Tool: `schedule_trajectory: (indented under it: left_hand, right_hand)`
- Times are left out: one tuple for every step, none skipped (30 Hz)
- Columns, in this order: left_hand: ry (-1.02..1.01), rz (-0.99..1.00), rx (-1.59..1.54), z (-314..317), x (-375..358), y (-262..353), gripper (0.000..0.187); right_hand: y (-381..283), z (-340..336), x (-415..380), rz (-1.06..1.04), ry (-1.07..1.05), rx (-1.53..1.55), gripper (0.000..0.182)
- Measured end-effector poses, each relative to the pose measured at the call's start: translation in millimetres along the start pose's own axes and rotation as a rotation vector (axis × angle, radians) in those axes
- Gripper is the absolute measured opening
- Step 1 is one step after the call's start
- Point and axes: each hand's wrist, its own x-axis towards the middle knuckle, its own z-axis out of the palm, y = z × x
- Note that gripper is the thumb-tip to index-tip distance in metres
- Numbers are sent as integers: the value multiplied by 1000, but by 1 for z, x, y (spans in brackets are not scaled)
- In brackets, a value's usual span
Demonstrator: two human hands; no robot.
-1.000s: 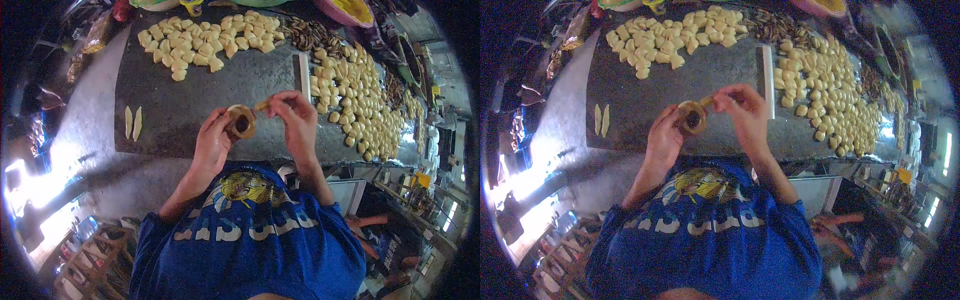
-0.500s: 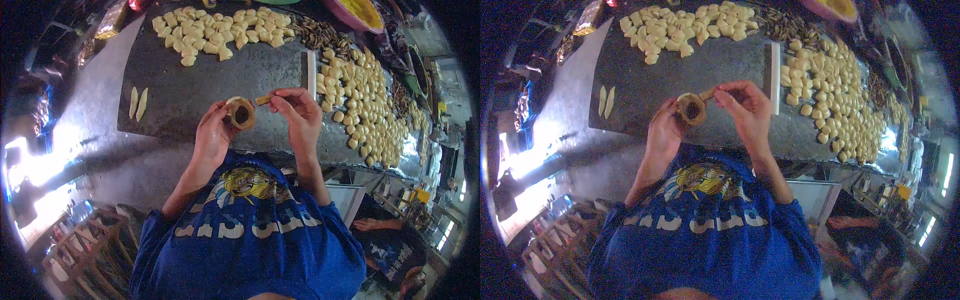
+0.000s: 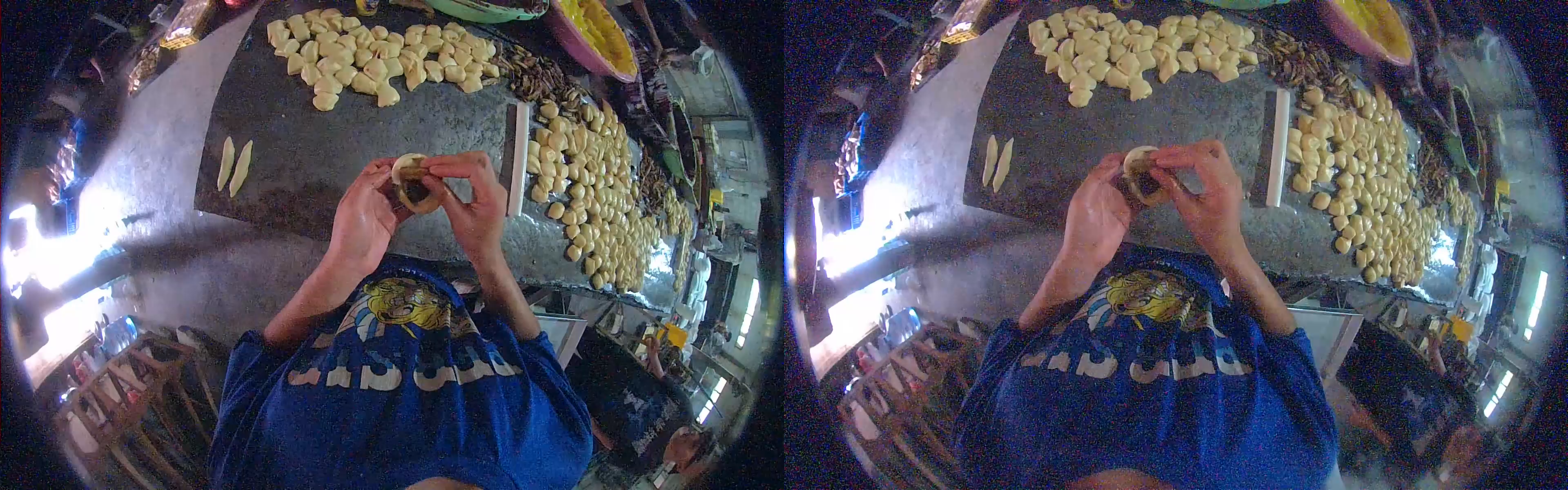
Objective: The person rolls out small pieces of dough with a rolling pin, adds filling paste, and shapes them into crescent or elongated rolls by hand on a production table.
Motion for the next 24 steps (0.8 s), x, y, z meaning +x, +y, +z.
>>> schedule_trajectory:
  left_hand:
    - [2, -4, -4, -2, 1, 1, 26]
    - [4, -9, -9, -3, 2, 1, 26]
    - [6, -13, -15, -4, 3, 0, 26]
    - [36, -12, 7, -4, 3, 0, 26]
    - [67, -10, 31, -2, 2, 1, 26]
    - [96, -7, 56, 0, 3, 2, 26]
    - [102, -4, 53, 3, 3, 3, 27]
    - [107, -3, 51, 6, 2, 3, 28]
    - [111, -2, 49, 8, 2, 3, 28]
    - [101, 0, 36, 6, 3, 1, 29]
    - [92, 0, 23, 1, 3, -3, 30]
    - [81, 2, 10, -2, 4, -5, 31]
    - [83, -6, 8, -3, 5, -6, 32]
    - [87, -13, 4, -3, 5, -6, 33]
    - [92, -21, 0, -3, 5, -6, 33]
    - [61, -9, -33, -2, 5, -5, 34]
    - [32, 2, -67, 0, 4, -4, 34]
    - [2, 16, -102, 2, 5, -4, 34]
    - [2, 17, -74, 1, 5, -4, 33]
    - [3, 17, -47, 0, 6, -4, 31]
    - [4, 17, -21, -2, 5, -5, 30]
    - [10, 12, 16, -4, 8, -6, 31]
    - [17, 4, 52, -8, 13, -7, 33]
    - [23, -6, 89, -10, 15, -7, 34]
  right_hand:
    - [-1, -1, 1, -32, -25, -78, 22]
    - [-3, -4, 2, -64, -50, -157, 25]
    - [-6, -8, 3, -97, -76, -237, 28]
    - [-12, -11, 5, -117, -69, -268, 28]
    - [-20, -15, 9, -138, -60, -298, 29]
    - [-26, -17, 12, -160, -50, -327, 30]
    - [-30, -16, 13, -186, -89, -332, 31]
    - [-35, -11, 14, -210, -127, -337, 31]
    - [-38, -8, 14, -234, -164, -342, 32]
    - [-39, -6, 16, -257, -215, -417, 31]
    - [-39, -3, 18, -278, -266, -492, 31]
    - [-38, -2, 20, -300, -316, -566, 30]
    - [-38, -3, 22, -318, -333, -560, 29]
    - [-38, -4, 24, -337, -350, -552, 28]
    - [-37, -5, 25, -355, -370, -544, 26]
    - [-38, -7, 27, -319, -354, -417, 25]
    - [-39, -10, 31, -282, -339, -289, 24]
    - [-39, -14, 36, -246, -324, -162, 22]
    - [-36, -21, 40, -105, -275, 30, 21]
    - [-28, -33, 46, 37, -223, 222, 20]
    - [-10, -48, 56, 122, -141, 387, 18]
    - [8, -60, 66, 208, -56, 551, 16]
    - [21, -63, 71, 165, 19, 159, 16]
    - [28, -63, 75, 120, 94, -234, 16]
